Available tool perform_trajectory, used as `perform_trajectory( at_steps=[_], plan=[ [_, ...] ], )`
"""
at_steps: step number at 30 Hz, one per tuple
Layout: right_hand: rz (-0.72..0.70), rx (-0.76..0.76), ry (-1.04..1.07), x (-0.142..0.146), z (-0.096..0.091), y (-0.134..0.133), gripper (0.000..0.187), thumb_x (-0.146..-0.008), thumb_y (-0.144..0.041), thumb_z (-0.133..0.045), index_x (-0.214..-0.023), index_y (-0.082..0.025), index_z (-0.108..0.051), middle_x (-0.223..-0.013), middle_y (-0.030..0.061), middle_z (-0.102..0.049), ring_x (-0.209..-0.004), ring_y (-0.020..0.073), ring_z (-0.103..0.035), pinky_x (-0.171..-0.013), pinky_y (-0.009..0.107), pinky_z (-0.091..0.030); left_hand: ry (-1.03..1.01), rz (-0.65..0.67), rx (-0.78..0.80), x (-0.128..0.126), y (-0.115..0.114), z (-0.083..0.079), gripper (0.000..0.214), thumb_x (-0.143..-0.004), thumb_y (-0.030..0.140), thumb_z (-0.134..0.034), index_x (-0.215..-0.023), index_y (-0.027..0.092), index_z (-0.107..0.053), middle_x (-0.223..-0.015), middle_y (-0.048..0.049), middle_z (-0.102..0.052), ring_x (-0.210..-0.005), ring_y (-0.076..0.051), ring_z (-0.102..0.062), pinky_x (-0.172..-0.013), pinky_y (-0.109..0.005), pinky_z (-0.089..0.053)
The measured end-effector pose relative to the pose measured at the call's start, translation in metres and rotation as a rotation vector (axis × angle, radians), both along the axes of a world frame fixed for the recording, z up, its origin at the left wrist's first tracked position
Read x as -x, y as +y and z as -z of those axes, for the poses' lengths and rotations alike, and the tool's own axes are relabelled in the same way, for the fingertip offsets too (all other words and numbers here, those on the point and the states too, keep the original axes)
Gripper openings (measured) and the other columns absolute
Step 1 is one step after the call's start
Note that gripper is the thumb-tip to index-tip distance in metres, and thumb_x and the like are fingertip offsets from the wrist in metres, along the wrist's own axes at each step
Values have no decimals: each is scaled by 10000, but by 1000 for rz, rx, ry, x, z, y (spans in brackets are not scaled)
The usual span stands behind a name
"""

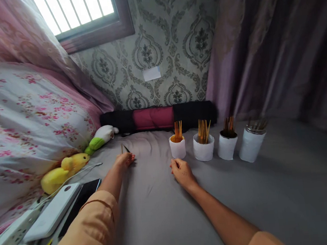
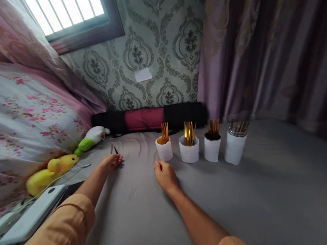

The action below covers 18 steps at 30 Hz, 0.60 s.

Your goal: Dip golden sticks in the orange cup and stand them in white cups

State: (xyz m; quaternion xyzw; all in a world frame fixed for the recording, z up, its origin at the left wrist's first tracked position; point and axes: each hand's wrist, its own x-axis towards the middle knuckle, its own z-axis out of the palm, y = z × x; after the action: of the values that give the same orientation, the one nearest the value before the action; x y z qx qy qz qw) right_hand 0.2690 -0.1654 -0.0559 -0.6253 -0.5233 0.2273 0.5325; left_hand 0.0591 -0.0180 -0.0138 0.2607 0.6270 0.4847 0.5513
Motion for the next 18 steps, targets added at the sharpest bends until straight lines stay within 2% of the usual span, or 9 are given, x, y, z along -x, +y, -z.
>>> perform_trajectory(
  at_steps=[10, 18],
  plan=[
    [-19, -18, -39, -2, 3, 2, 390, -818, -427, -330, -657, -162, -567, -497, 7, -546, -414, 89, -459, -409, 187, -304, -197, 101, -46, -9, -23, -5, 123, -718, -1, -480, -630, 79, -511, -547, -20, -540, -407, -43, -484, -375, -127, -389],
    [-22, -24, -35, -2, 4, 1, 385, -817, -425, -334, -653, -162, -561, -503, 11, -547, -424, 91, -460, -410, 186, -307, -337, 137, -148, -20, -50, 3, 101, -746, 32, -485, -684, 83, -546, -585, -15, -550, -430, -27, -491, -402, -117, -388]
  ],
)
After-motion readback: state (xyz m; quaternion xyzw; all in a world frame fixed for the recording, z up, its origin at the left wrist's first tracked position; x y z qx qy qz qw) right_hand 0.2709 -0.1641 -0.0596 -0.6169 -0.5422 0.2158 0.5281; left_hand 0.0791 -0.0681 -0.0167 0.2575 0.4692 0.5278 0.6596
